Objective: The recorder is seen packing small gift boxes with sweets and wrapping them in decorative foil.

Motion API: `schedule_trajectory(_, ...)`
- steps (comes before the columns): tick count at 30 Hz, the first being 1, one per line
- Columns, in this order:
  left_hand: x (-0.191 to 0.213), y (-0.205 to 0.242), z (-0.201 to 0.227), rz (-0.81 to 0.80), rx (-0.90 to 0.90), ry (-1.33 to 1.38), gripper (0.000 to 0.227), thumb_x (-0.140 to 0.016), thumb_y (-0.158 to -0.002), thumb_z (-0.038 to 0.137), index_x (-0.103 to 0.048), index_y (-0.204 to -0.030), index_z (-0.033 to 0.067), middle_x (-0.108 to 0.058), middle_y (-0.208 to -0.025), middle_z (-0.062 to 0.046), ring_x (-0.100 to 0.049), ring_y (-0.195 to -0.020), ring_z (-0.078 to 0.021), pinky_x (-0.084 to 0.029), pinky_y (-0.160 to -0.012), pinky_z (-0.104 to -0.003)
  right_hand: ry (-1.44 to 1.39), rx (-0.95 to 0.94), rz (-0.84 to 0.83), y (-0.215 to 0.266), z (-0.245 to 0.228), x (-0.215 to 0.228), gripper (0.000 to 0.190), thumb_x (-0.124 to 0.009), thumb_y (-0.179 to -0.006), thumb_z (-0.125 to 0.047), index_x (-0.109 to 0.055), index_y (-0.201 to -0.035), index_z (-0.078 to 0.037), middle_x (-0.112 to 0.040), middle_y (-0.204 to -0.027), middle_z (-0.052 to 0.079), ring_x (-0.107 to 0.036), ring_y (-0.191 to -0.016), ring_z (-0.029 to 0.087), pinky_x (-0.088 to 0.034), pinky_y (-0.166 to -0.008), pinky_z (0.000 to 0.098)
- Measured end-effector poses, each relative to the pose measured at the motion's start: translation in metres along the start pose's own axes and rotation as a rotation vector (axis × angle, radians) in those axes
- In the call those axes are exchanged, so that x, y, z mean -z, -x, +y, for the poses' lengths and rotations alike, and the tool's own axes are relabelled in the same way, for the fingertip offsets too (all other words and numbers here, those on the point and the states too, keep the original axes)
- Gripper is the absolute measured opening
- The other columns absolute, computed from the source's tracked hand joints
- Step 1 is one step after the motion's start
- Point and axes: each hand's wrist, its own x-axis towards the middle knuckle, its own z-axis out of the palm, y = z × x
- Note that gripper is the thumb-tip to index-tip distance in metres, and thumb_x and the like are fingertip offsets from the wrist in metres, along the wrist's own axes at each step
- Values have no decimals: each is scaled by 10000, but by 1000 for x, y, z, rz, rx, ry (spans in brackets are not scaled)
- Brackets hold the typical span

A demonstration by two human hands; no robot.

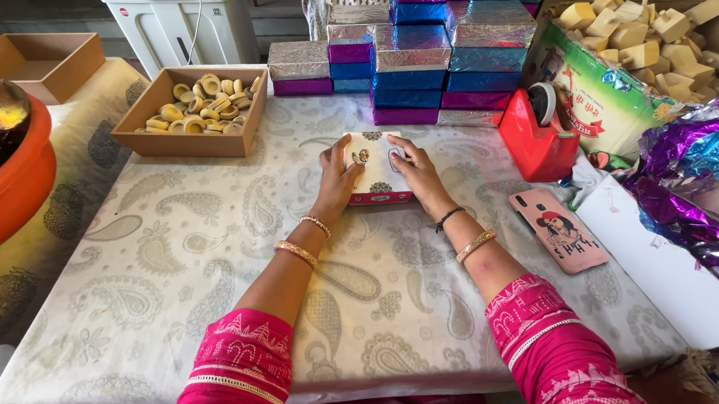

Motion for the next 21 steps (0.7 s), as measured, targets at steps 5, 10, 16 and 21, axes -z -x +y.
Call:
schedule_trajectory(5, -2, -6, -14, 21, 108, -321, 680, -731, -849, 282, -470, -1475, 231, -581, -1269, -139, -511, -1220, -329, -396, -1061, -504, 363, -33, -52, 2, -6, 6, 483, -552, -1022, -413, -548, -1491, -300, -572, -1172, 110, -592, -1111, 238, -478, -1036, 377)
schedule_trajectory(10, 10, -11, -7, -65, 174, -440, 707, -712, -833, 464, -473, -1472, 278, -587, -1325, -155, -405, -1310, -385, -231, -1068, -642, 255, -20, -197, -25, 25, 42, 650, -422, -1115, -568, -260, -1645, -229, -308, -1590, 76, -311, -1451, 227, -295, -1120, 490)
schedule_trajectory(16, 33, -59, 7, -63, 296, -69, 730, -624, -897, 567, -494, -1463, 125, -485, -1465, -193, -483, -1339, -358, -414, -1103, -486, -175, -290, -331, -45, 33, 72, 774, -545, -947, -570, -312, -1589, -205, -597, -1247, 116, -616, -1080, 214, -524, -955, 408)
schedule_trajectory(21, 13, -128, 25, -152, 208, 180, 895, -604, -884, 577, -354, -1541, 24, -427, -1609, -213, -360, -1501, -318, -274, -1197, -427, -183, -306, -283, -44, 32, 77, 609, -499, -999, -504, -503, -1471, -121, -605, -1173, 114, -643, -995, 204, -603, -825, 363)
